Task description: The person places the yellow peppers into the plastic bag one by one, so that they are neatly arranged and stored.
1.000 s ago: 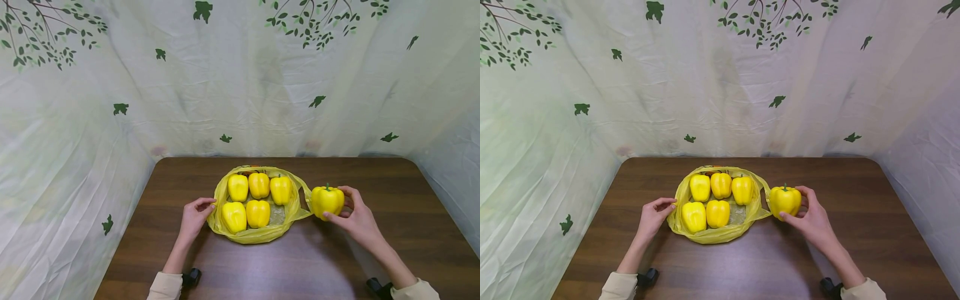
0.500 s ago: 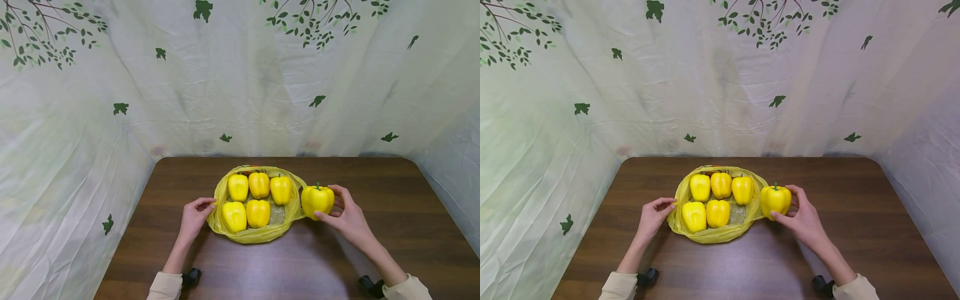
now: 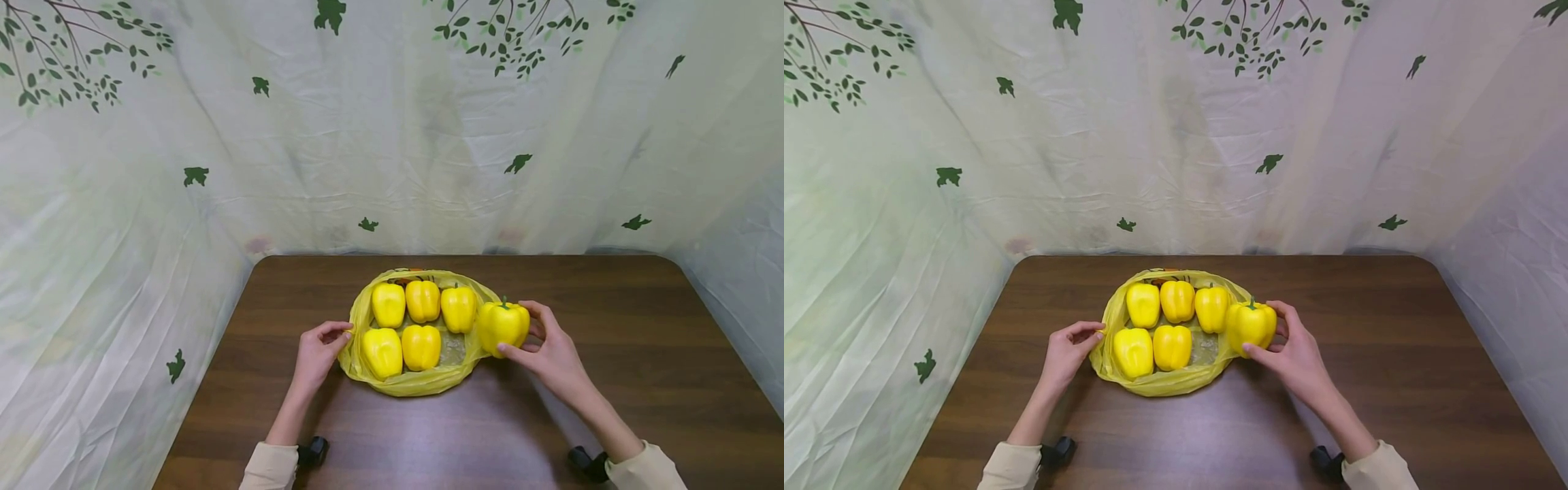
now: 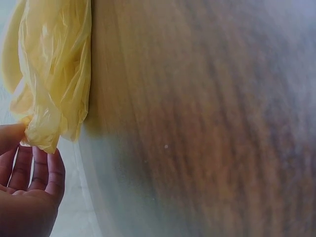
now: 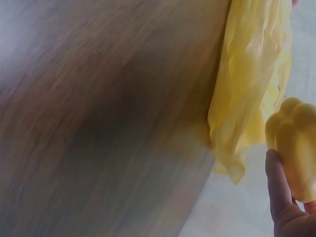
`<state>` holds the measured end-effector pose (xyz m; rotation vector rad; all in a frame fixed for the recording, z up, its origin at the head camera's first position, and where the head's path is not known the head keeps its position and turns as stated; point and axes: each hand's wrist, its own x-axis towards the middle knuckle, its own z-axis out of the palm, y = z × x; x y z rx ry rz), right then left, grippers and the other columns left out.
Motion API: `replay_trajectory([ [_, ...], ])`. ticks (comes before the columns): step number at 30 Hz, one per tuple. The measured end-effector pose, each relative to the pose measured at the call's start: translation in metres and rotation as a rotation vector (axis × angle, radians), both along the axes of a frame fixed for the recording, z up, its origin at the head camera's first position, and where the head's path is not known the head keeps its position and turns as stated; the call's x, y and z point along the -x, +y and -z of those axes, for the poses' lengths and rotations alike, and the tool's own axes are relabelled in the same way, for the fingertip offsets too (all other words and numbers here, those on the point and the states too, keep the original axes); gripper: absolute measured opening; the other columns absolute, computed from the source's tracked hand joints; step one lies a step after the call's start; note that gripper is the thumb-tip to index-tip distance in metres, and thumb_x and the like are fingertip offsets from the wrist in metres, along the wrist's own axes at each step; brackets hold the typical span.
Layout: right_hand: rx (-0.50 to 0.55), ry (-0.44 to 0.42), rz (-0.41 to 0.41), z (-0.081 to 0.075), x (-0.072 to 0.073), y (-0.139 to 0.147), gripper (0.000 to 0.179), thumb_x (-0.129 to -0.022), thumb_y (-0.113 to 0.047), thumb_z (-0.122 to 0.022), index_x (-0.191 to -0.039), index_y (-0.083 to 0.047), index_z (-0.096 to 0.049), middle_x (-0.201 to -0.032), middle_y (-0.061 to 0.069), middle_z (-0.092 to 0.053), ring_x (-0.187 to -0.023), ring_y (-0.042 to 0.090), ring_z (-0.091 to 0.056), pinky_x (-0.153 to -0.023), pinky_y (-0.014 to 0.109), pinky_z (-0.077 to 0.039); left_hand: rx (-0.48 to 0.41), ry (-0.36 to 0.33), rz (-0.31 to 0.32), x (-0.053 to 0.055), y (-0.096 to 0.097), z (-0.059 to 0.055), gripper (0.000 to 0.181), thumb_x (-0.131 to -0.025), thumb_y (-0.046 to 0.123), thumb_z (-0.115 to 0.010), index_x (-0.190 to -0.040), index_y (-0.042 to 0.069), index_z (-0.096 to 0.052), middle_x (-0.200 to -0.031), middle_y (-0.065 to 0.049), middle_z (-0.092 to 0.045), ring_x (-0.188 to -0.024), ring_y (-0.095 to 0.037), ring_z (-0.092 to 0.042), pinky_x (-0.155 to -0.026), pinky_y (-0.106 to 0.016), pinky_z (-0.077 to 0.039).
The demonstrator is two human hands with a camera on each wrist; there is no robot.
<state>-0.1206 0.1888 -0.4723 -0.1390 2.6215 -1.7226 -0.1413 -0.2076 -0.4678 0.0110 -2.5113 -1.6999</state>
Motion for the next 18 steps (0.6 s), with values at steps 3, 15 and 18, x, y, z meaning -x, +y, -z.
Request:
replay_trajectory([
  [3, 0.010, -0.002, 0.001, 0.001, 0.001, -0.005, 0.082, -0.081, -0.023, -0.082, -0.145, -0.012, -0.031, -0.139, 0.015, -0.046, -0.114, 0.032, -0.060, -0.080, 0.033, -0.055, 0.000, -0.001, -0.001, -0.001, 0.000, -0.001, 0.016, -0.087, -0.006, -0.068, -0.102, -0.009, -0.072, -0.095, -0.020, -0.069, -0.081, -0.030, -0.058, -0.069, -0.020, -0.049],
  [15, -0.010, -0.005, 0.033, 0.001, 0.003, -0.022, 0.085, -0.077, -0.041, -0.083, -0.142, -0.015, -0.035, -0.134, 0.012, -0.050, -0.110, 0.029, -0.061, -0.079, 0.033, -0.056, 0.002, -0.003, -0.004, -0.001, 0.000, -0.002, 0.016, -0.087, -0.005, -0.068, -0.102, -0.008, -0.072, -0.094, -0.020, -0.069, -0.080, -0.029, -0.058, -0.068, -0.020, -0.048],
  [18, -0.038, -0.012, 0.048, 0.001, 0.003, -0.027, 0.085, -0.077, -0.043, -0.083, -0.142, -0.016, -0.036, -0.131, 0.011, -0.052, -0.104, 0.028, -0.062, -0.076, 0.033, -0.056, 0.001, 0.001, -0.007, 0.000, -0.002, 0.003, 0.016, -0.087, -0.005, -0.068, -0.101, -0.007, -0.073, -0.094, -0.019, -0.069, -0.080, -0.029, -0.058, -0.068, -0.021, -0.048],
])
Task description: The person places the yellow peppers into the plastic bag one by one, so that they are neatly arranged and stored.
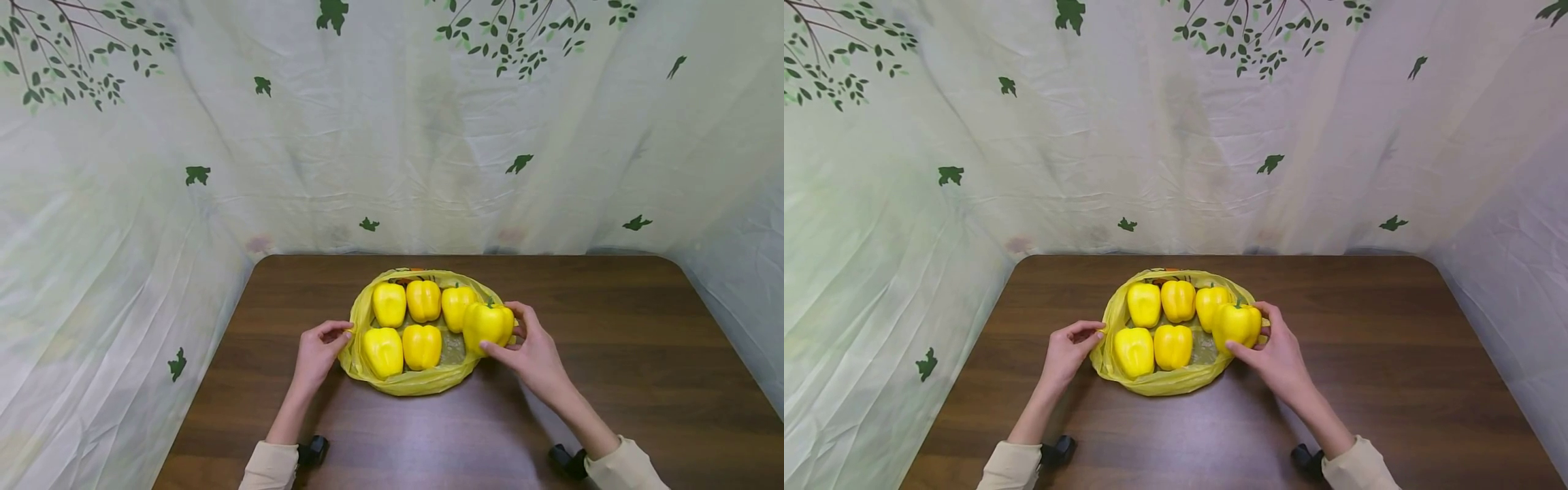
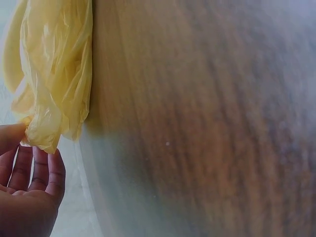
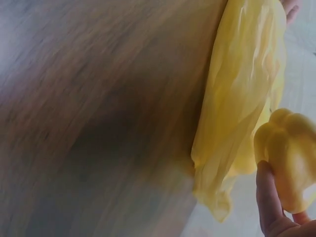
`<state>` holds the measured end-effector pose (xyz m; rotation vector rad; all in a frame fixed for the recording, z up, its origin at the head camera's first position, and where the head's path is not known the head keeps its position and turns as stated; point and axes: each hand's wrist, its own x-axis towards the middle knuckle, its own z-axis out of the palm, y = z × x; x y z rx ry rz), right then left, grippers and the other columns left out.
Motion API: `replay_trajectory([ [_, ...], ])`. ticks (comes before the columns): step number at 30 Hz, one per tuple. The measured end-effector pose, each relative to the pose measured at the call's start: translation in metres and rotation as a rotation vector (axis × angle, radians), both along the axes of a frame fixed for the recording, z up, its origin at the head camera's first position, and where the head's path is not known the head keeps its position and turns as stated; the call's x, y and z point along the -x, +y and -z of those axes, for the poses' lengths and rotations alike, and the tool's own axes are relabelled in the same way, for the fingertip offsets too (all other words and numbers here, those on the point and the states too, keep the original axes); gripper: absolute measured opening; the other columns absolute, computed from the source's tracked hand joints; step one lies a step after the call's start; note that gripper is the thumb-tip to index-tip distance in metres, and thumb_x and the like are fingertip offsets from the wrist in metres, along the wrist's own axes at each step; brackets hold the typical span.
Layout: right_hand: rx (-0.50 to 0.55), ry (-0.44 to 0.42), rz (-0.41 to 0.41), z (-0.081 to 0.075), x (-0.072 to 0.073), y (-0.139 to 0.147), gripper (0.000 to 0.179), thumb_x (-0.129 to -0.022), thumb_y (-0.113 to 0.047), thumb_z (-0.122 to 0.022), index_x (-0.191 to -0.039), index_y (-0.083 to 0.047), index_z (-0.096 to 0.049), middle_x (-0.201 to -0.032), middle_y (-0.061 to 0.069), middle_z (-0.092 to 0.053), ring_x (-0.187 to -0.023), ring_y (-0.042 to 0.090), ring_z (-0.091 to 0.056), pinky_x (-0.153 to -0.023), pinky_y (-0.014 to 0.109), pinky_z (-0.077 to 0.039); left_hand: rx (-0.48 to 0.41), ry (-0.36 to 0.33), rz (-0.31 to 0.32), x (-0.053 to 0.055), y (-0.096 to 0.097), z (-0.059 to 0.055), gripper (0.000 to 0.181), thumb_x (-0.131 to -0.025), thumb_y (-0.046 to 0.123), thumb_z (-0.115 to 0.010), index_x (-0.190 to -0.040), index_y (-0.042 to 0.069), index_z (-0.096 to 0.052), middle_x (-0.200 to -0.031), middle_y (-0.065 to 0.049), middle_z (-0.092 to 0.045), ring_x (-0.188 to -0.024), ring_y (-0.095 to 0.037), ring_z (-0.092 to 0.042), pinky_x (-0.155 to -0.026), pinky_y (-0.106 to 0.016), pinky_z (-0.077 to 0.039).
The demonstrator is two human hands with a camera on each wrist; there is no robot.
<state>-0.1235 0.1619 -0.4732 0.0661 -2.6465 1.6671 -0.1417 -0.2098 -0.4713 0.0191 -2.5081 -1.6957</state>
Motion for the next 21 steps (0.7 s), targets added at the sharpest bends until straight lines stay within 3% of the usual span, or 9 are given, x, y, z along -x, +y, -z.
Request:
replay_trajectory([
  [6, 0.001, -0.020, 0.003, 0.000, 0.000, -0.011, 0.088, -0.075, -0.044, -0.084, -0.142, -0.014, -0.035, -0.131, 0.011, -0.051, -0.106, 0.028, -0.061, -0.078, 0.036, -0.056, 0.001, 0.027, -0.031, 0.012, -0.011, 0.036, 0.014, -0.086, -0.002, -0.071, -0.098, 0.003, -0.076, -0.092, -0.011, -0.070, -0.078, -0.023, -0.059, -0.068, -0.022, -0.050],
  [21, 0.032, 0.013, -0.009, 0.008, 0.000, -0.033, 0.087, -0.072, -0.033, -0.089, -0.139, -0.012, -0.038, -0.133, 0.013, -0.050, -0.112, 0.030, -0.059, -0.082, 0.038, -0.055, 0.011, 0.024, -0.035, 0.012, -0.012, 0.037, 0.015, -0.085, -0.002, -0.071, -0.098, 0.004, -0.076, -0.092, -0.010, -0.070, -0.077, -0.023, -0.058, -0.067, -0.023, -0.050],
])
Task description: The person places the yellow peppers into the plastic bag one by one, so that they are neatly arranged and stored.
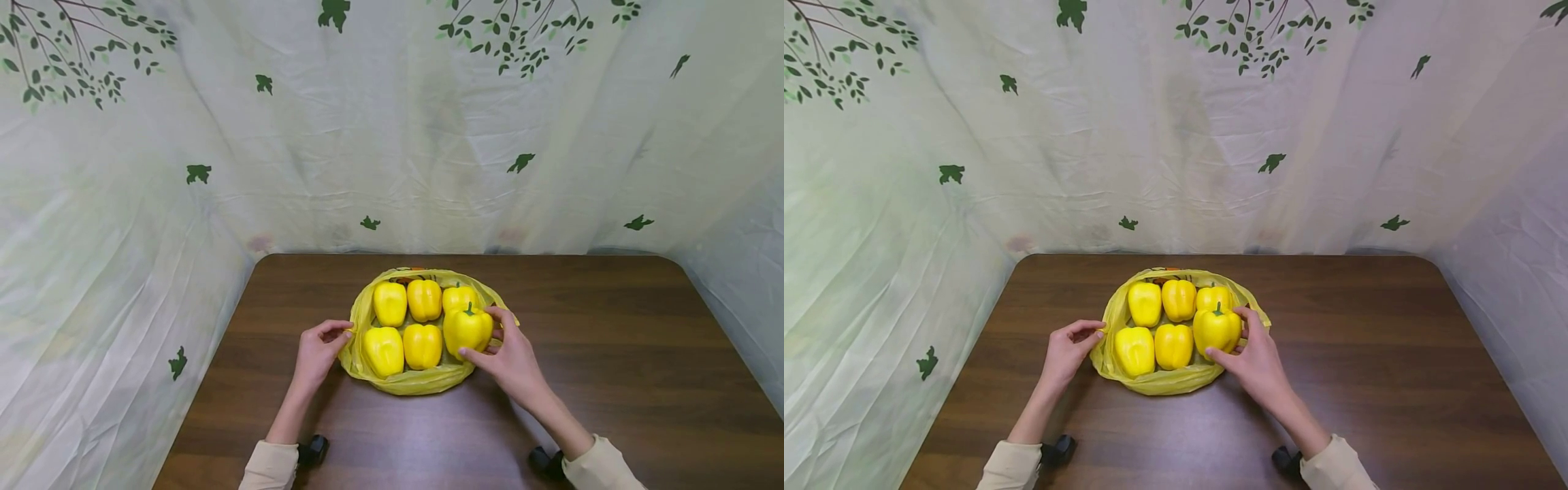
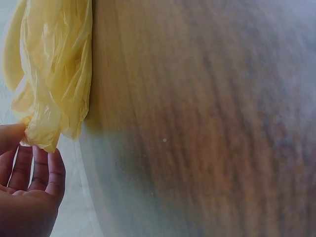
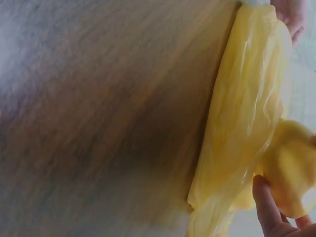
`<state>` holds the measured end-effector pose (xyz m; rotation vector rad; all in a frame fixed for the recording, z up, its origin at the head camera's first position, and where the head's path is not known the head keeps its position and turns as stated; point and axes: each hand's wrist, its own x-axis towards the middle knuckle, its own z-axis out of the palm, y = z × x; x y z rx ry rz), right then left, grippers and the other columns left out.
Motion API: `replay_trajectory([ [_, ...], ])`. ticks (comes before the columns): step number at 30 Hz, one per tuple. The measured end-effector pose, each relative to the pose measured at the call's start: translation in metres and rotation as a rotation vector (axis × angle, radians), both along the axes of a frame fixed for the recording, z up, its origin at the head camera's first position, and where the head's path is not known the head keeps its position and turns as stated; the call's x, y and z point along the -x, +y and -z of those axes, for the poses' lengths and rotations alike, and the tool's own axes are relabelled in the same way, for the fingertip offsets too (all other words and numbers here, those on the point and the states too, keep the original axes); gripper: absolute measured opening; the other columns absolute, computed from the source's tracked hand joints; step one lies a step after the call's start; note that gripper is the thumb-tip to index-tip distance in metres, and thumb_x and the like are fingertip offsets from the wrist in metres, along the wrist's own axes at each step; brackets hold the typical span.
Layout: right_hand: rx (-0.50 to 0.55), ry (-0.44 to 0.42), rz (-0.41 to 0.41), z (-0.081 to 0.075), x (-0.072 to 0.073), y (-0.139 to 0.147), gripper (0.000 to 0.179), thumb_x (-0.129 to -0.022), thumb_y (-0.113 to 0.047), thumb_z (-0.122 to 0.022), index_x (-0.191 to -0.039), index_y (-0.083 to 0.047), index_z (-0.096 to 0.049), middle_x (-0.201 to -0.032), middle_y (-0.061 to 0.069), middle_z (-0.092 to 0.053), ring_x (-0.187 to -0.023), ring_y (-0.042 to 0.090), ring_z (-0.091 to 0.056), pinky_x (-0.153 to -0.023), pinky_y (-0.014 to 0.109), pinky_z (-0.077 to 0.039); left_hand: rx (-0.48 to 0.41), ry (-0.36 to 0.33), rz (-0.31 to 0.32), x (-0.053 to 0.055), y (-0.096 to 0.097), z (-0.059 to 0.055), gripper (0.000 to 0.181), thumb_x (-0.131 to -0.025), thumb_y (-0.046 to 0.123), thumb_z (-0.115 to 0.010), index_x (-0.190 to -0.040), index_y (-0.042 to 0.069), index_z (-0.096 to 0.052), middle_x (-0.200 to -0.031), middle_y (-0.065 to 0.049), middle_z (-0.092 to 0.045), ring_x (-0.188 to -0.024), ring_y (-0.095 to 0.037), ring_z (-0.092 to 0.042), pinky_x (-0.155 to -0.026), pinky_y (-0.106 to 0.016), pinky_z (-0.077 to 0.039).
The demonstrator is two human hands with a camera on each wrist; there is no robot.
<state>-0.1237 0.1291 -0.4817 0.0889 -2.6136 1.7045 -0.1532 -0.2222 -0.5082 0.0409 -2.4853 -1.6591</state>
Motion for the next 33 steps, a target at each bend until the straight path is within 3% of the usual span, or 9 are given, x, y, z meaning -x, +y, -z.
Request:
replay_trajectory([
  [11, -0.066, -0.022, -0.012, 0.005, -0.003, -0.004, 0.088, -0.071, -0.030, -0.090, -0.139, -0.010, -0.038, -0.129, 0.014, -0.053, -0.109, 0.028, -0.059, -0.083, 0.038, -0.055, -0.003, -0.004, -0.004, 0.000, 0.001, 0.000, 0.014, -0.085, -0.002, -0.071, -0.098, 0.003, -0.076, -0.093, -0.010, -0.070, -0.079, -0.024, -0.059, -0.069, -0.022, -0.050],
  [23, -0.262, 0.003, -0.057, 0.005, -0.005, -0.002, 0.084, -0.070, -0.041, -0.088, -0.134, -0.010, -0.044, -0.125, 0.011, -0.056, -0.101, 0.027, -0.058, -0.083, 0.044, -0.051, -0.013, -0.013, -0.006, 0.000, 0.003, -0.002, 0.015, -0.086, -0.001, -0.071, -0.100, 0.002, -0.076, -0.095, -0.012, -0.071, -0.079, -0.021, -0.059, -0.069, -0.021, -0.049],
  [31, -0.296, -0.022, -0.062, 0.002, -0.003, -0.001, 0.082, -0.068, -0.042, -0.089, -0.132, -0.010, -0.046, -0.122, 0.010, -0.058, -0.100, 0.027, -0.056, -0.086, 0.045, -0.048, -0.017, -0.041, 0.029, -0.013, 0.013, -0.037, 0.016, -0.087, -0.005, -0.067, -0.101, -0.007, -0.073, -0.095, -0.018, -0.069, -0.079, -0.023, -0.058, -0.069, -0.021, -0.049],
  [33, -0.307, -0.031, -0.059, 0.002, -0.003, -0.002, 0.083, -0.068, -0.043, -0.089, -0.132, -0.009, -0.047, -0.125, 0.011, -0.057, -0.103, 0.028, -0.056, -0.089, 0.046, -0.047, -0.015, -0.050, 0.028, -0.014, 0.015, -0.041, 0.016, -0.087, -0.005, -0.067, -0.102, -0.007, -0.072, -0.096, -0.019, -0.069, -0.079, -0.024, -0.058, -0.069, -0.021, -0.049],
])
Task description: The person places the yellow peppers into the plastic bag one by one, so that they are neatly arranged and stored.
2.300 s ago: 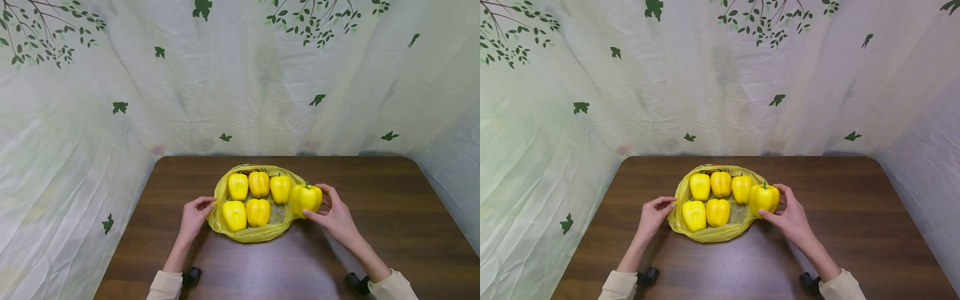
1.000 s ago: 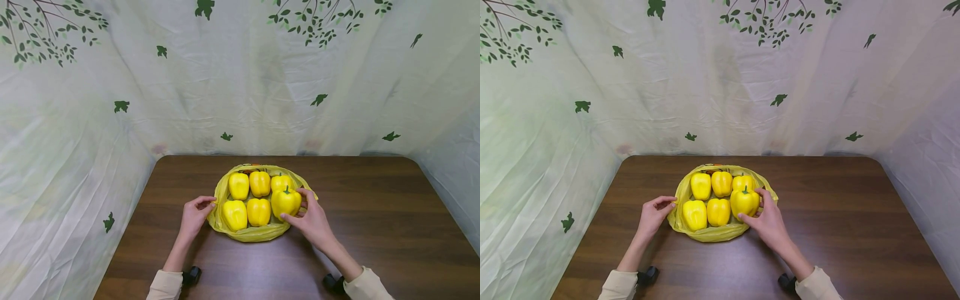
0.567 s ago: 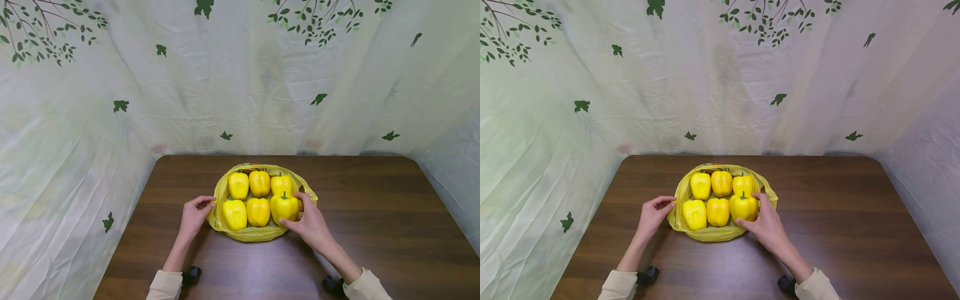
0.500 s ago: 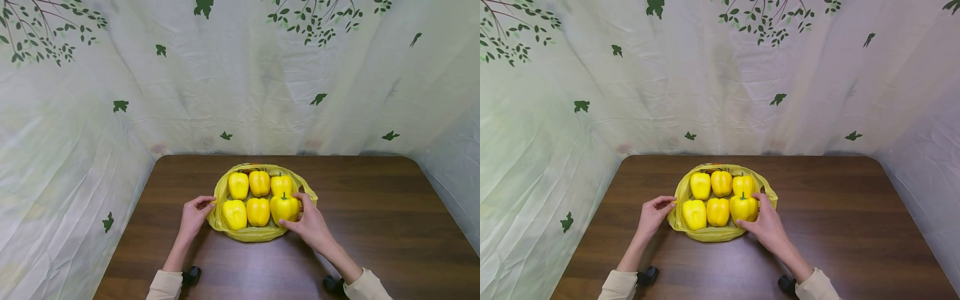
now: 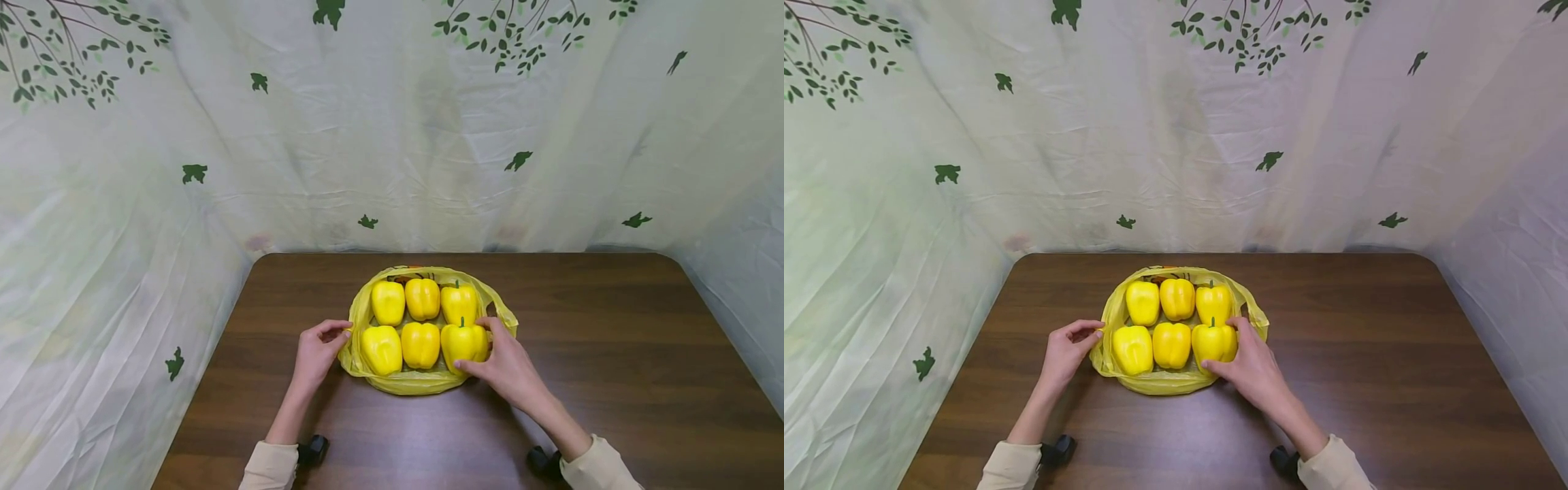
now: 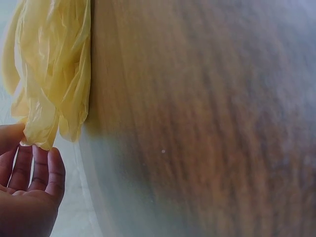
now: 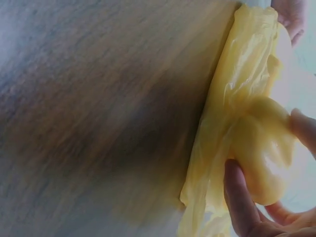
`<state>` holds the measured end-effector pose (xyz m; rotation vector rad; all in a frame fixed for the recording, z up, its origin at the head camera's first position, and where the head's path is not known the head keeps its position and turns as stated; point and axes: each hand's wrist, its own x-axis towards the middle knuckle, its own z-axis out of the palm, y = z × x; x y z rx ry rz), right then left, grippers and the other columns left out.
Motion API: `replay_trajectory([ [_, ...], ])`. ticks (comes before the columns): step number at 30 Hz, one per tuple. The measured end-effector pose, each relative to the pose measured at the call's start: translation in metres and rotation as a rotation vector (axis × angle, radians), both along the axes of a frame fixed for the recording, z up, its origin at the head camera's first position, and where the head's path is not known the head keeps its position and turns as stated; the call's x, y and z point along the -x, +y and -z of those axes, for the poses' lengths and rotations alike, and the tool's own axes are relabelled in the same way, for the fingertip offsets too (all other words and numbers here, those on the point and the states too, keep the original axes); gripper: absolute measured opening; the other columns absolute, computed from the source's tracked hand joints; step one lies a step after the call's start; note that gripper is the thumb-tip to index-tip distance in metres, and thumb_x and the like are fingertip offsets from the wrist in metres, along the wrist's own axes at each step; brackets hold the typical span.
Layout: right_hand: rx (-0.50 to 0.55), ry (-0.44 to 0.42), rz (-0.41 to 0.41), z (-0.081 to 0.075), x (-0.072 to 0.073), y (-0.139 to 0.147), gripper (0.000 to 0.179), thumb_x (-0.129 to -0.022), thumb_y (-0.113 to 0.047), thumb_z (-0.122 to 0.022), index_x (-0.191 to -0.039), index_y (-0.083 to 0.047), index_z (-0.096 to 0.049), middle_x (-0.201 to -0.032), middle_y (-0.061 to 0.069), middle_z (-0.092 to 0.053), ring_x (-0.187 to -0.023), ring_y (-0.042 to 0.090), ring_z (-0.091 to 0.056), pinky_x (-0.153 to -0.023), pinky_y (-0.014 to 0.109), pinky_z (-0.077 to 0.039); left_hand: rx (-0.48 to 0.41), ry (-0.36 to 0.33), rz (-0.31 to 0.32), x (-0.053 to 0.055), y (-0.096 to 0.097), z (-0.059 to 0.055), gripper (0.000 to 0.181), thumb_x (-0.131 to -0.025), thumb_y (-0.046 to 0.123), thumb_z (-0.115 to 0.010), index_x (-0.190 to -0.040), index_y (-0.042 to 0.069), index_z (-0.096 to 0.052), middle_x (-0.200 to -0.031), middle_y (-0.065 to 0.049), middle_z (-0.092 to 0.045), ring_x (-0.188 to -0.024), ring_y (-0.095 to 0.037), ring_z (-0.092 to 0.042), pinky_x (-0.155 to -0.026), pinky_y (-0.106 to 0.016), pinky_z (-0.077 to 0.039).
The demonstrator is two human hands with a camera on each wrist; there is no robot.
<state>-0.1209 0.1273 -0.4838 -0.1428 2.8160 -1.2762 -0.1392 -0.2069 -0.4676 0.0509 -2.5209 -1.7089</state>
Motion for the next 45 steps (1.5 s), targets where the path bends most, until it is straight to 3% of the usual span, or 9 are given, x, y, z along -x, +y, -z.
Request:
replay_trajectory([
  [5, -0.026, -0.012, 0.007, 0.002, 0.003, -0.002, 0.083, -0.068, -0.046, -0.088, -0.131, -0.007, -0.050, -0.123, 0.012, -0.059, -0.102, 0.028, -0.057, -0.087, 0.046, -0.048, 0.001, 0.006, 0.001, -0.001, 0.000, -0.002, 0.016, -0.087, -0.005, -0.067, -0.102, -0.008, -0.072, -0.096, -0.020, -0.069, -0.080, -0.026, -0.059, -0.069, -0.020, -0.049],
  [8, -0.038, -0.013, 0.005, 0.004, 0.005, -0.003, 0.081, -0.068, -0.046, -0.088, -0.130, -0.007, -0.053, -0.116, 0.009, -0.061, -0.092, 0.025, -0.057, -0.079, 0.042, -0.048, -0.001, 0.009, 0.000, 0.000, -0.001, 0.001, 0.015, -0.087, -0.005, -0.067, -0.101, -0.007, -0.073, -0.095, -0.019, -0.069, -0.080, -0.027, -0.059, -0.069, -0.021, -0.049],
  [13, -0.034, -0.016, -0.005, 0.007, 0.007, -0.003, 0.076, -0.072, -0.042, -0.086, -0.133, -0.009, -0.055, -0.105, 0.005, -0.061, -0.077, 0.019, -0.053, -0.066, 0.033, -0.046, 0.007, 0.030, -0.018, 0.010, -0.010, 0.031, 0.014, -0.087, -0.002, -0.070, -0.100, 0.000, -0.075, -0.094, -0.013, -0.070, -0.079, -0.024, -0.059, -0.070, -0.022, -0.050],
  [15, -0.035, -0.009, -0.011, 0.007, 0.008, -0.003, 0.076, -0.074, -0.042, -0.085, -0.135, -0.008, -0.055, -0.108, 0.006, -0.062, -0.079, 0.018, -0.054, -0.066, 0.032, -0.046, 0.009, 0.042, -0.026, 0.014, -0.014, 0.041, 0.014, -0.086, -0.001, -0.071, -0.098, 0.003, -0.076, -0.093, -0.011, -0.070, -0.079, -0.023, -0.059, -0.069, -0.022, -0.050],
  [25, 0.026, -0.018, 0.023, 0.007, 0.007, -0.004, 0.072, -0.075, -0.042, -0.085, -0.133, -0.018, -0.051, -0.127, 0.006, -0.057, -0.087, 0.022, -0.062, -0.067, 0.033, -0.050, -0.034, 0.015, -0.024, 0.014, -0.013, 0.037, 0.014, -0.086, -0.002, -0.071, -0.100, -0.001, -0.075, -0.093, -0.015, -0.070, -0.078, -0.020, -0.060, -0.067, -0.021, -0.049],
  [32, 0.010, 0.020, 0.012, 0.008, 0.008, -0.004, 0.060, -0.075, -0.041, -0.085, -0.124, -0.022, -0.055, -0.116, 0.003, -0.058, -0.084, 0.022, -0.058, -0.069, 0.034, -0.049, -0.037, -0.002, 0.006, 0.004, -0.003, 0.007, 0.016, -0.086, -0.004, -0.069, -0.101, -0.008, -0.072, -0.094, -0.020, -0.069, -0.076, -0.018, -0.057, -0.066, -0.021, -0.048],
  [45, -0.050, 0.037, 0.017, 0.005, 0.013, -0.012, 0.060, -0.072, -0.041, -0.087, -0.119, -0.018, -0.058, -0.102, 0.003, -0.057, -0.070, 0.018, -0.050, -0.062, 0.033, -0.043, -0.046, -0.009, 0.004, 0.004, -0.003, 0.007, 0.016, -0.086, -0.004, -0.069, -0.101, -0.007, -0.073, -0.094, -0.020, -0.069, -0.077, -0.020, -0.058, -0.069, -0.021, -0.049],
])
